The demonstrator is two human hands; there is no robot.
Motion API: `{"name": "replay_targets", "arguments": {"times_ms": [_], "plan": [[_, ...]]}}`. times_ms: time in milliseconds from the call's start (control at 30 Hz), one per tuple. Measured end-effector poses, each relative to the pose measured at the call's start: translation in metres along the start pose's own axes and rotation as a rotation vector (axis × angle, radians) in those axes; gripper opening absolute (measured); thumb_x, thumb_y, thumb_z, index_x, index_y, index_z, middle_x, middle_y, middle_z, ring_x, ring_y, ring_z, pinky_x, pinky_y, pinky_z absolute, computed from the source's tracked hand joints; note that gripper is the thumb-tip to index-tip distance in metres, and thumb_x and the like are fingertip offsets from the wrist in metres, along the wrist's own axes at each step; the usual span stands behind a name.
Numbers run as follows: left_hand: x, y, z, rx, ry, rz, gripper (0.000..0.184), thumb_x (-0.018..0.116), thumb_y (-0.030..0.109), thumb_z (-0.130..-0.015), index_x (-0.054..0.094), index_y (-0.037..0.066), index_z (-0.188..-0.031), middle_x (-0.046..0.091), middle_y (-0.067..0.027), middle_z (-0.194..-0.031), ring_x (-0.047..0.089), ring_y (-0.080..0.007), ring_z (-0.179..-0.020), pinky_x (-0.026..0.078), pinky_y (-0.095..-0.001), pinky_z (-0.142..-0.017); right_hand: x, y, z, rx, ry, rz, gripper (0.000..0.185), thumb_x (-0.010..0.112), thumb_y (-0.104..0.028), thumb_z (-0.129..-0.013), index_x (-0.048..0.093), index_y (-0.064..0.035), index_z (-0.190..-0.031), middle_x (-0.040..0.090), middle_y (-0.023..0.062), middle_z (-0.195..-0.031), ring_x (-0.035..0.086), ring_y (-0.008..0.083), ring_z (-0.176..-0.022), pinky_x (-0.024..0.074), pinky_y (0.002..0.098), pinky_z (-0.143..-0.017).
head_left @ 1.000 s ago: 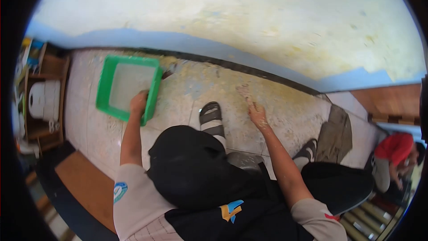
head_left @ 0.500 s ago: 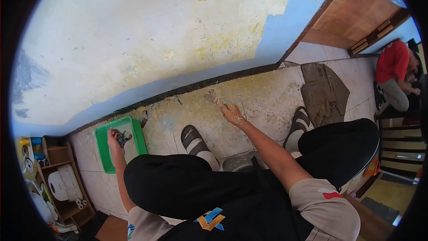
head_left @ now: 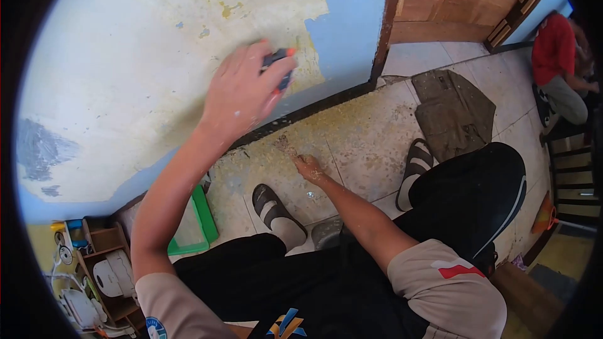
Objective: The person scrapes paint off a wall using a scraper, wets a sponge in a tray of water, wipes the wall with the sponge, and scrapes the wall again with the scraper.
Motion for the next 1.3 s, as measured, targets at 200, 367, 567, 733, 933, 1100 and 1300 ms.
{"name": "replay_targets", "arguments": {"times_ms": [200,367,567,733,933,1100,1300], "plan": [[0.114,0.008,-0.079,0.193,0.074,-0.289,0.029,0.064,0.018,-0.082,0.061,0.024,-0.109,0.058,-0.0023,-0.117,0.054,-0.0196,-0.102,0.043,-0.0322,-0.086,0.006,-0.021,0.015,-0.038,0.009,0.033,0.046,0.063,-0.044,-0.091,0.061,-0.0009,-0.075,0.059,0.0076,-0.062,0.054,0.0171,-0.059,0.0452,0.0393,-0.06],[0.18,0.023,-0.048,0.468,-0.107,-0.391,0.022,0.055,0.021,-0.088,0.054,0.021,-0.11,0.056,-0.0014,-0.117,0.051,-0.0183,-0.106,0.041,-0.0333,-0.092,0.011,-0.019,0.018,-0.077,-0.006,0.05,0.054,0.063,-0.048,-0.091,0.06,0.0037,-0.076,0.058,0.0167,-0.064,0.055,0.0201,-0.062,0.0463,0.0409,-0.064],[0.251,0.045,0.01,0.606,-0.329,-0.343,0.021,0.052,0.022,-0.09,0.055,0.02,-0.11,0.054,-0.0022,-0.119,0.048,-0.0187,-0.115,0.038,-0.033,-0.1,-0.001,-0.02,0.029,-0.075,-0.003,0.14,0.06,0.058,-0.054,-0.091,0.065,0.0053,-0.085,0.066,0.0275,-0.08,0.067,0.0394,-0.08,0.0489,0.0473,-0.072],[0.199,0.033,-0.023,0.501,-0.278,-0.271,0.02,0.055,0.019,-0.089,0.057,0.021,-0.108,0.056,-0.0008,-0.115,0.051,-0.0168,-0.107,0.04,-0.0328,-0.092,-0.004,-0.016,0.022,-0.025,0.027,0.143,0.062,0.056,-0.056,-0.091,0.068,0.0049,-0.095,0.067,0.0311,-0.09,0.066,0.0459,-0.093,0.0495,0.0496,-0.077],[0.081,-0.009,-0.104,0.367,-0.132,-0.416,0.023,0.063,0.021,-0.086,0.06,0.027,-0.109,0.055,0.0006,-0.116,0.052,-0.0178,-0.106,0.039,-0.0392,-0.09,-0.003,-0.003,0.022,-0.004,-0.004,0.209,0.064,0.056,-0.057,-0.09,0.068,0.0043,-0.099,0.067,0.0313,-0.092,0.066,0.046,-0.093,0.0497,0.0502,-0.078],[0.032,-0.014,-0.151,0.255,-0.019,-0.443,0.025,0.066,0.025,-0.086,0.06,0.03,-0.11,0.055,0.0035,-0.115,0.051,-0.0184,-0.109,0.035,-0.0421,-0.092,-0.007,0.011,0.019,0.03,0.013,0.266,0.063,0.056,-0.058,-0.09,0.068,0.0041,-0.095,0.067,0.0306,-0.088,0.067,0.0449,-0.09,0.05,0.0495,-0.078],[0.112,0.006,-0.137,0.408,0.082,-0.522,0.022,0.06,0.025,-0.085,0.058,0.027,-0.107,0.055,0.0024,-0.111,0.05,-0.0168,-0.105,0.032,-0.038,-0.092,-0.012,0.011,0.013,0.094,-0.078,0.233,0.07,0.049,-0.062,-0.092,0.069,0.0049,-0.099,0.067,0.0312,-0.097,0.064,0.0464,-0.098,0.0488,0.0511,-0.087]]}}
Point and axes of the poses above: each hand's wrist, its own z-axis away from the middle knuckle, its own x-axis out of the palm, y = z × x, the point moved 1 cm from there along -z, towards the middle knuckle
